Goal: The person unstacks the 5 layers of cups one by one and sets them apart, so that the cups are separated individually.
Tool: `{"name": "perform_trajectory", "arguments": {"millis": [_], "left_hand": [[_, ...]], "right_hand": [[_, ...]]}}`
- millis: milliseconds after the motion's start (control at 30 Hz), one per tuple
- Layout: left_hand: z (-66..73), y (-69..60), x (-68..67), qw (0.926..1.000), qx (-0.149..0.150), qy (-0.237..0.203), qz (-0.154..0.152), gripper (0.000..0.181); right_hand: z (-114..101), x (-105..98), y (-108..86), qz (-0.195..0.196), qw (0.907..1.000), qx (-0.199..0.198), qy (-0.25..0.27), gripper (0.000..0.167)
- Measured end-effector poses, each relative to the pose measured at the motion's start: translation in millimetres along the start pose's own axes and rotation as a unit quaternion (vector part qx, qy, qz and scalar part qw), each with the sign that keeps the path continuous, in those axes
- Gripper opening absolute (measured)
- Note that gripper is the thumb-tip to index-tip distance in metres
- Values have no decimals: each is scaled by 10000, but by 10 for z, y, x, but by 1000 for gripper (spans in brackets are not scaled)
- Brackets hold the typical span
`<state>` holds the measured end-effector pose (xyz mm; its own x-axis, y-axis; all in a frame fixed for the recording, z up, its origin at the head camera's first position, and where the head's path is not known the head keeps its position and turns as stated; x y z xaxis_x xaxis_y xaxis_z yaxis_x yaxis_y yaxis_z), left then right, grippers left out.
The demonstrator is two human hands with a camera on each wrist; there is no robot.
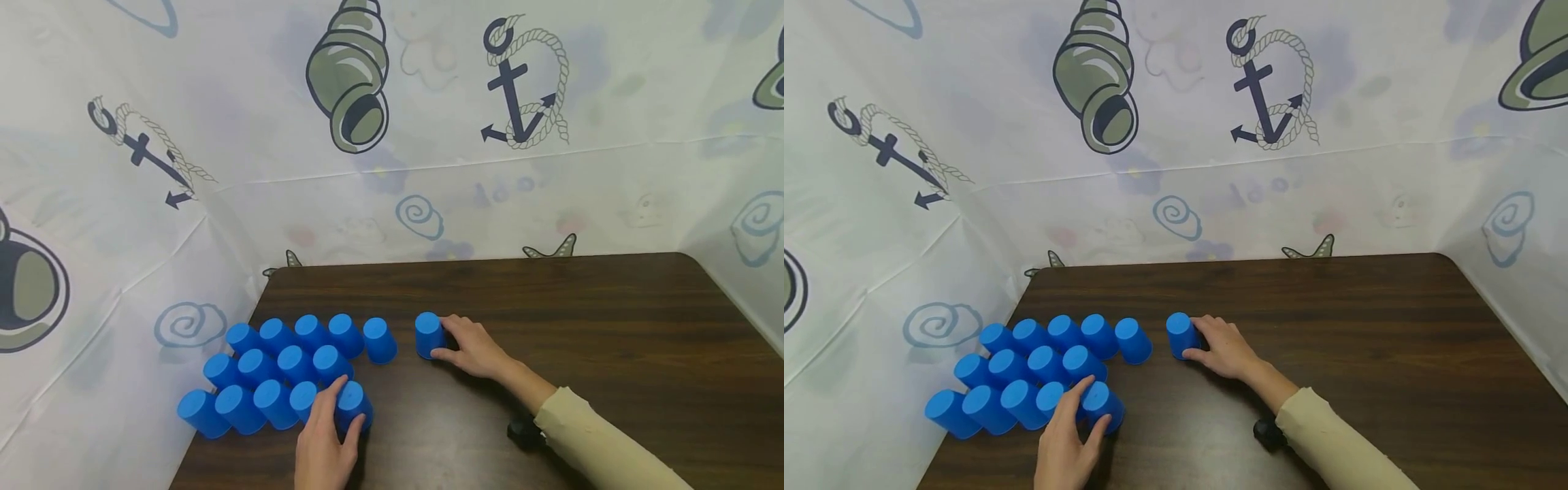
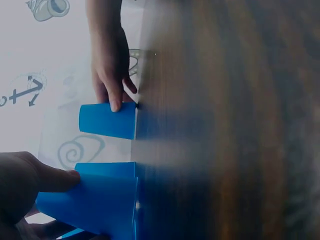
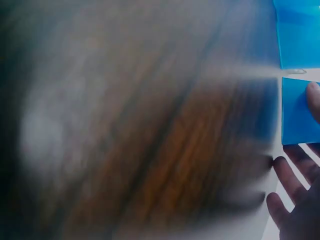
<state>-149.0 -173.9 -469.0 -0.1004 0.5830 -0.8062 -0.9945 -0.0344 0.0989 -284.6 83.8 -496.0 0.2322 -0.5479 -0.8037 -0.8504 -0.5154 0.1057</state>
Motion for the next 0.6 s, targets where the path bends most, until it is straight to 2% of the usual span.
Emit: {"name": "perform_trajectory", "arguments": {"millis": [400, 600], "left_hand": [[-24, -9, 5, 9997, -92, 214, -80, 72], [-10, -23, -1, 9994, -44, 340, 42, 73]], "right_hand": [[-50, 97, 84, 56, 9999, -138, -70, 59], [-39, 107, 105, 32, 9999, -14, -113, 60]]}}
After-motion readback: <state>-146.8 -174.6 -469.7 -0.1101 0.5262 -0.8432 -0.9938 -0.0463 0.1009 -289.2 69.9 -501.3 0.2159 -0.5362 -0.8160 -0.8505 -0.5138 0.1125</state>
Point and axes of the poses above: each hand's wrist, its own y-axis towards the middle knuckle, its own x-axis out of the palm, z = x × y, the point moved 6 cm from there along y, towards the middle knuckle, and after that the axes turned 6 degrees about -z, right-handed, at the moved point
